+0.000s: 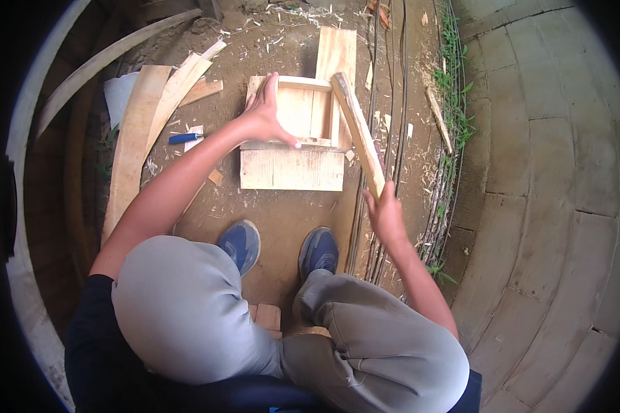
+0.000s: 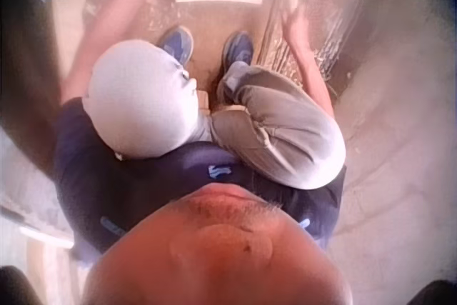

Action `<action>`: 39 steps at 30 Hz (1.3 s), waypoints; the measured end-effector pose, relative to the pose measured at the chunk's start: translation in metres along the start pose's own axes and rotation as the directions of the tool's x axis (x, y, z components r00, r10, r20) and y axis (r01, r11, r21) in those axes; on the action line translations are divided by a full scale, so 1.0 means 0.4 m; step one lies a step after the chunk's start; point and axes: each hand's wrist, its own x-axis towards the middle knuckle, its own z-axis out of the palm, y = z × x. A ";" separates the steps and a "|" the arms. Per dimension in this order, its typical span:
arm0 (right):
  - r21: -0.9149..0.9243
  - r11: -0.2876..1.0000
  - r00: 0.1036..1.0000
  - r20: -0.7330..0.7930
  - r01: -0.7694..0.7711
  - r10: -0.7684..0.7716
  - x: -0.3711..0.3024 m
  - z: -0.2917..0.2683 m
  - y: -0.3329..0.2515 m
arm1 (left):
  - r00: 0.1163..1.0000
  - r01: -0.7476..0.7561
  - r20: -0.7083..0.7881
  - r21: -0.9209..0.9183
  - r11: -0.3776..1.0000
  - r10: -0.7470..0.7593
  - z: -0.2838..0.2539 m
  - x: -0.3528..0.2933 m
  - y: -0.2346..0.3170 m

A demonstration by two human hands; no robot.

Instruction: The person assembles a small wooden box by hand, fitting pre-cut planks together to form a rectangular frame. They repeatedly adjust the pieces, tap them into place, and inspect the joints to ensure alignment.

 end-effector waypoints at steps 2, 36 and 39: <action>-0.205 0.959 0.957 -0.171 0.197 -0.233 0.003 0.010 -0.011 | 0.999 0.028 0.017 0.013 1.000 -0.028 0.006 -0.006 -0.011; 0.083 0.996 0.994 -0.110 0.012 -0.003 -0.186 0.089 0.102 | 0.999 -0.014 0.051 0.044 0.999 0.012 0.025 0.023 -0.049; 0.144 0.986 0.978 -0.201 0.087 -0.057 -0.175 0.045 0.081 | 0.997 -0.006 0.081 0.051 0.999 0.002 0.020 0.026 -0.054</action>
